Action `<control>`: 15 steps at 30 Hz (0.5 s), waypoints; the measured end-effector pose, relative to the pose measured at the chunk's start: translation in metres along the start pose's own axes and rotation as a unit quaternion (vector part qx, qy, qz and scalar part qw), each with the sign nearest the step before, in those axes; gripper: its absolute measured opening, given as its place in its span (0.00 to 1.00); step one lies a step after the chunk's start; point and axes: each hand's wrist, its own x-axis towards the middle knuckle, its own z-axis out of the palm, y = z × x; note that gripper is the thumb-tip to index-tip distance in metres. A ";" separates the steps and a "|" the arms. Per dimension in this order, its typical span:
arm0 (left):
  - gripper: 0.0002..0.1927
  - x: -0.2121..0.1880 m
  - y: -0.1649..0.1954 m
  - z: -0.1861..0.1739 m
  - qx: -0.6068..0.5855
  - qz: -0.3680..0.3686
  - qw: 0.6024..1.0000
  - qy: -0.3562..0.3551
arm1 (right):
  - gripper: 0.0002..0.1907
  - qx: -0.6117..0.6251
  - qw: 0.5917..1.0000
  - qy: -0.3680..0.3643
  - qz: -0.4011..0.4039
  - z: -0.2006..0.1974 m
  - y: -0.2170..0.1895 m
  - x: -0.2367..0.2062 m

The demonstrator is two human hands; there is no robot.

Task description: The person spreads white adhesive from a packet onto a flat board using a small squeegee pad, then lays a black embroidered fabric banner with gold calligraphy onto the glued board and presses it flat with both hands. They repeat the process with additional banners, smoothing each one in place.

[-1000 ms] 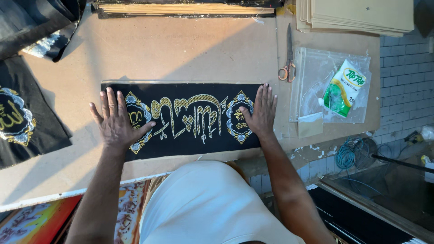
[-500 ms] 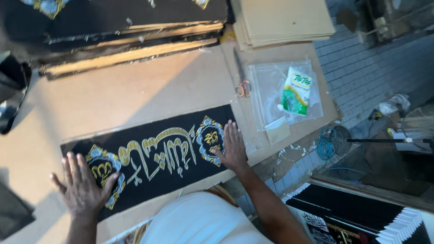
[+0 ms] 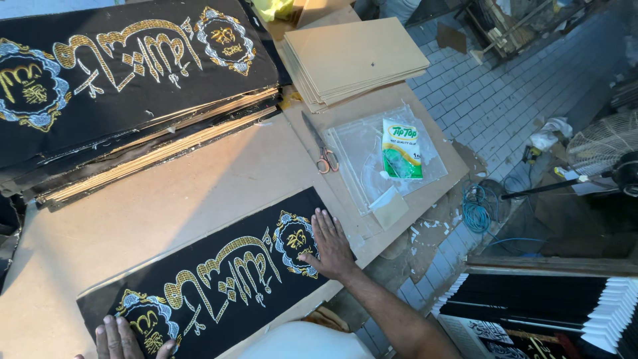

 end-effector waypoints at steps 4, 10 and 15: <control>0.65 0.002 -0.003 -0.007 0.265 -0.040 0.956 -0.119 | 0.55 -0.004 1.000 0.007 -0.004 0.001 0.000 -0.002; 0.64 0.013 -0.004 -0.018 -0.078 -0.004 0.992 0.102 | 0.55 -0.016 1.000 0.003 0.000 0.006 0.003 -0.002; 0.63 0.020 -0.022 -0.025 0.010 -0.039 0.997 0.072 | 0.55 -0.019 1.000 0.004 -0.004 0.004 0.004 -0.004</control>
